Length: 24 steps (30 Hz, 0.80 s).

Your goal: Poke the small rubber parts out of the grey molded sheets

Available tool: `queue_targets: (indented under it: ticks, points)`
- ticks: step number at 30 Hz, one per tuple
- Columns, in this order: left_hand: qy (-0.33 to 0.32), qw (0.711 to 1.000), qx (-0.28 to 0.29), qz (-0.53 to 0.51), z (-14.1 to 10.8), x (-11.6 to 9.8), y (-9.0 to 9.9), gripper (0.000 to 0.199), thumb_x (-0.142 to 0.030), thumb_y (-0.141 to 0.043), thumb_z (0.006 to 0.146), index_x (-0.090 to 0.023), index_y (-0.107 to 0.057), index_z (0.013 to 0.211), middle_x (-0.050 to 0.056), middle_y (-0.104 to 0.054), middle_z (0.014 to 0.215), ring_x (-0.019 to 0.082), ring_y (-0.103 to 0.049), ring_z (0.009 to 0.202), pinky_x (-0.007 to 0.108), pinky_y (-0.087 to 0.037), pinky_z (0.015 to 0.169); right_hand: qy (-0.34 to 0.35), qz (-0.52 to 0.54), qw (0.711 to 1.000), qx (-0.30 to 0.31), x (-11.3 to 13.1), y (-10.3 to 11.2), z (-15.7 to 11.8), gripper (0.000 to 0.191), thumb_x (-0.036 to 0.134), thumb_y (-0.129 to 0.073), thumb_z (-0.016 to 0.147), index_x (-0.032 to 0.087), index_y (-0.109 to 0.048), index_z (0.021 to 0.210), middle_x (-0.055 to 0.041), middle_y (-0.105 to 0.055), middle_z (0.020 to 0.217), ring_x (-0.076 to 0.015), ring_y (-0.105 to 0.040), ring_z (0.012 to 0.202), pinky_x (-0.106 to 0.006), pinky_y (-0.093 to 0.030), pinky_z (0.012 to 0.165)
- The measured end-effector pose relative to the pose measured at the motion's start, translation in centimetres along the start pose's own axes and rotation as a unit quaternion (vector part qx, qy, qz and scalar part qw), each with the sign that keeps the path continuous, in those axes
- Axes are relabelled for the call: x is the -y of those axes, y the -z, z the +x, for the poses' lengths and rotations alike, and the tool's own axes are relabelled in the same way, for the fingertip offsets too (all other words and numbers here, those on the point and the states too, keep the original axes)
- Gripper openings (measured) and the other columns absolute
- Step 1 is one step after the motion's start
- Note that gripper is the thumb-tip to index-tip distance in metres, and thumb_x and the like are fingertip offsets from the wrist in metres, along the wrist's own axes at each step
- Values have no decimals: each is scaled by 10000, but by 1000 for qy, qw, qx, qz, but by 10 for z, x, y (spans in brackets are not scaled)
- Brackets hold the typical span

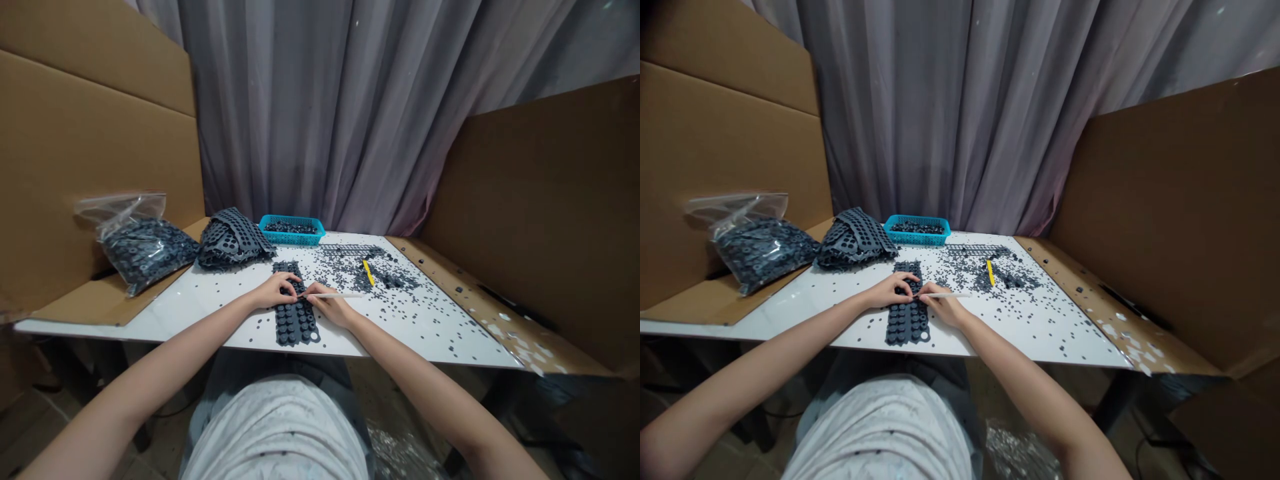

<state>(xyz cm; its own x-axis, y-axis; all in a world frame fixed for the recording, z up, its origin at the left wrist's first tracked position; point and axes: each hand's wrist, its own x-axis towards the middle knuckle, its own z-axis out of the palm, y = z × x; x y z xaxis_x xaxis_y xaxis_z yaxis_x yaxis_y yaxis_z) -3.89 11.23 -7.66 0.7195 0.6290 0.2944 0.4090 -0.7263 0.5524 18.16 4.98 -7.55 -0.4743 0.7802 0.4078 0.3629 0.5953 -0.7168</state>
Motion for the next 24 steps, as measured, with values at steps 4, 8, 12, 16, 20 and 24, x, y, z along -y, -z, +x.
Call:
queue_targets:
  ticks: [4,8,12,16,20,24]
  points:
    - [-3,1000,1,-2,0,1,-1,156,-354,-675,757,-210,-737,746,67,-589,1240,288,-475,1191,418,-282,1040,-9,22,1000,-1,2,1,1,322,471,-481,897,170,-596,890,-37,-608,787,-168,-537,722,-287,-405,673]
    - [-3,1000,1,-3,1,2,-1,123,-320,-687,750,-207,-734,742,69,-589,1240,290,-469,1193,425,-279,1036,-19,22,1000,8,1,2,2,324,475,-495,891,170,-604,887,-37,-613,783,-165,-533,709,-282,-397,658]
    - [-4,1000,-2,-5,1,2,-1,82,-277,-692,746,-206,-732,739,71,-589,1237,291,-475,1186,437,-265,1038,-12,22,1000,8,-1,1,1,317,472,-494,893,176,-609,894,-44,-632,803,-170,-546,726,-288,-405,674]
    - [-5,1000,-2,-6,1,2,-2,61,-255,-696,740,-205,-730,731,73,-589,1234,288,-480,1183,439,-258,1039,-2,24,1000,7,-2,-1,0,308,469,-496,892,182,-609,894,-51,-647,838,-176,-561,751,-301,-416,707]
    - [-3,1000,-2,-5,1,2,-2,65,-262,-695,743,-209,-730,733,67,-588,1237,285,-480,1184,433,-265,1037,-20,38,999,10,-1,0,1,303,470,-506,882,190,-618,902,-44,-647,839,-181,-569,766,-298,-425,707]
    - [-2,1000,-2,-3,0,-1,-1,56,-256,-694,744,-213,-728,736,62,-587,1241,289,-470,1195,438,-249,1051,-58,44,995,-68,-1,8,4,277,462,-495,880,211,-613,882,-29,-649,880,-190,-585,821,-302,-437,740]
